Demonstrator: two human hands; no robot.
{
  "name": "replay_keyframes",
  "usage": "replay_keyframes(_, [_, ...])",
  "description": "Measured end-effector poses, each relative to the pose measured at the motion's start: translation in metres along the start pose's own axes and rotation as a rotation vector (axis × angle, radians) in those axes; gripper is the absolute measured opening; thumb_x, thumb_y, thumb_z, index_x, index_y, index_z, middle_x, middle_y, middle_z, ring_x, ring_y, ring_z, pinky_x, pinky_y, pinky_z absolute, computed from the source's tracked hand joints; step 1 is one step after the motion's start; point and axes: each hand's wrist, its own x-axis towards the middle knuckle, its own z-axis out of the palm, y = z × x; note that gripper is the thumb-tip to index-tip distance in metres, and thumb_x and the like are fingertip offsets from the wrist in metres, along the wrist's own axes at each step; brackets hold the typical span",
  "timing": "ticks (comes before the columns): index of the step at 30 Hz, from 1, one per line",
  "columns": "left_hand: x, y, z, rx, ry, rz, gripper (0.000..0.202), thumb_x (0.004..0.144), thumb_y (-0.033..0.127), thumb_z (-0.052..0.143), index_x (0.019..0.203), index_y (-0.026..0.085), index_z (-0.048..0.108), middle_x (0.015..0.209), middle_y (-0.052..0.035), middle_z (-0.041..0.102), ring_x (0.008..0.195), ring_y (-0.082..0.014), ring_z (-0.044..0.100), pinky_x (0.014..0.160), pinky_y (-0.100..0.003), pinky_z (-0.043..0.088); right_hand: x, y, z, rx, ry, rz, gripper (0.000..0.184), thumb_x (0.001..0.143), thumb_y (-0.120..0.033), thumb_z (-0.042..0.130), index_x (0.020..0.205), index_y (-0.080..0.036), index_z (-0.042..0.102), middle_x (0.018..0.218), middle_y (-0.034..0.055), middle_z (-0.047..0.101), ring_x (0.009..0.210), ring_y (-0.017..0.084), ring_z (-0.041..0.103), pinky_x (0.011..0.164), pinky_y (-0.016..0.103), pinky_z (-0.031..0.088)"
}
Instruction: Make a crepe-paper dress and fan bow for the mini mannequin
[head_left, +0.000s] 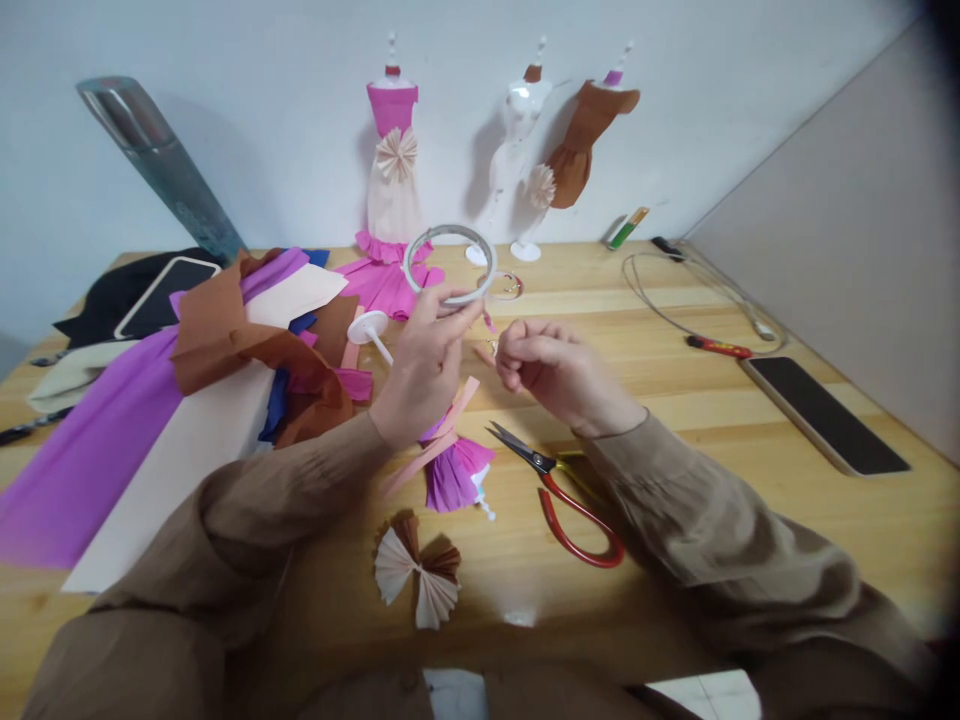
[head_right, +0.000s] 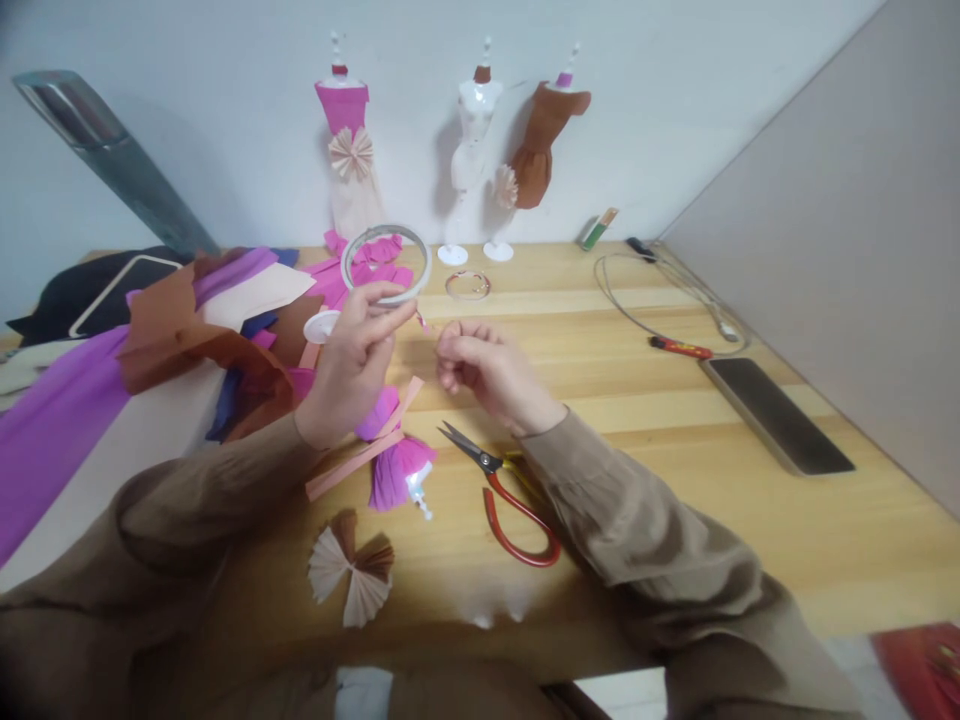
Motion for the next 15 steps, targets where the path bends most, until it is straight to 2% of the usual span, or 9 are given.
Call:
replay_keyframes(3, [0.006, -0.005, -0.003, -0.146, 0.066, -0.113, 0.031, 0.089, 0.013, 0.046, 0.107, 0.019, 0.071, 0.123, -0.0092, 0.056, 0.118, -0.0188, 0.054, 0.103, -0.034, 0.044, 0.002, -0.009, -0.014, -0.057, -0.008, -0.087, 0.015, 0.063, -0.021, 0.064, 0.053, -0.019, 0.051, 0.047, -0.0037, 0.046, 0.04, 0.009, 0.04, 0.041, 0.025, 0.029])
replay_keyframes(5, [0.009, -0.007, -0.001, -0.3, 0.1, -0.199, 0.027, 0.087, 0.013, 0.051, 0.102, 0.02, 0.072, 0.121, -0.0078, 0.058, 0.115, -0.0179, 0.056, 0.102, -0.033, 0.046, 0.002, -0.009, -0.016, -0.102, 0.006, -0.16, 0.025, 0.067, -0.024, 0.062, 0.049, -0.02, 0.045, 0.045, -0.0045, 0.039, 0.04, 0.009, 0.037, 0.041, 0.025, 0.027])
replay_keyframes(7, [0.009, -0.008, 0.003, -0.453, 0.112, -0.275, 0.025, 0.084, 0.011, 0.054, 0.098, 0.02, 0.073, 0.117, -0.0061, 0.06, 0.112, -0.0169, 0.058, 0.102, -0.033, 0.047, 0.002, -0.005, -0.012, -0.22, 0.013, -0.217, 0.033, 0.077, -0.031, 0.059, 0.049, -0.02, 0.044, 0.046, -0.0035, 0.04, 0.042, 0.01, 0.039, 0.043, 0.026, 0.03])
replay_keyframes(9, [0.008, -0.006, 0.005, -0.591, 0.096, -0.344, 0.024, 0.083, 0.01, 0.055, 0.095, 0.02, 0.073, 0.117, -0.0051, 0.061, 0.112, -0.0165, 0.06, 0.102, -0.034, 0.049, 0.003, 0.0, -0.007, -0.426, 0.019, -0.275, 0.031, 0.082, -0.034, 0.056, 0.055, -0.02, 0.05, 0.051, -0.0013, 0.05, 0.047, 0.011, 0.044, 0.048, 0.027, 0.037])
replay_keyframes(11, [0.007, -0.003, 0.006, -0.699, 0.093, -0.399, 0.024, 0.081, 0.009, 0.056, 0.092, 0.019, 0.074, 0.118, -0.0047, 0.062, 0.111, -0.0165, 0.061, 0.103, -0.036, 0.05, 0.008, 0.003, -0.01, -0.696, 0.045, -0.353, 0.016, 0.078, -0.031, 0.061, 0.068, -0.018, 0.059, 0.064, 0.0014, 0.061, 0.055, 0.013, 0.052, 0.054, 0.028, 0.042])
replay_keyframes(13, [0.008, 0.001, 0.003, -0.753, 0.122, -0.436, 0.022, 0.08, 0.008, 0.057, 0.088, 0.019, 0.074, 0.115, -0.0041, 0.063, 0.109, -0.0163, 0.062, 0.104, -0.038, 0.049, 0.015, 0.003, -0.026, -1.005, 0.11, -0.42, 0.012, 0.073, -0.025, 0.066, 0.08, -0.017, 0.064, 0.078, 0.0051, 0.067, 0.064, 0.016, 0.059, 0.06, 0.03, 0.045])
replay_keyframes(14, [0.009, 0.002, 0.001, -0.764, 0.144, -0.443, 0.021, 0.079, 0.008, 0.058, 0.086, 0.018, 0.074, 0.113, -0.0037, 0.064, 0.107, -0.016, 0.063, 0.105, -0.038, 0.049, 0.02, 0.002, -0.038, -1.149, 0.158, -0.393, 0.012, 0.072, -0.024, 0.067, 0.081, -0.016, 0.066, 0.081, 0.0068, 0.069, 0.065, 0.017, 0.06, 0.062, 0.031, 0.045])
replay_keyframes(15, [0.01, 0.003, -0.001, -0.766, 0.161, -0.444, 0.02, 0.078, 0.007, 0.058, 0.084, 0.018, 0.074, 0.111, -0.0035, 0.065, 0.106, -0.0156, 0.064, 0.105, -0.039, 0.049, 0.024, 0.001, -0.053, -1.254, 0.18, -0.298, 0.016, 0.07, -0.024, 0.069, 0.083, -0.016, 0.067, 0.081, 0.0075, 0.069, 0.065, 0.018, 0.061, 0.063, 0.031, 0.045])
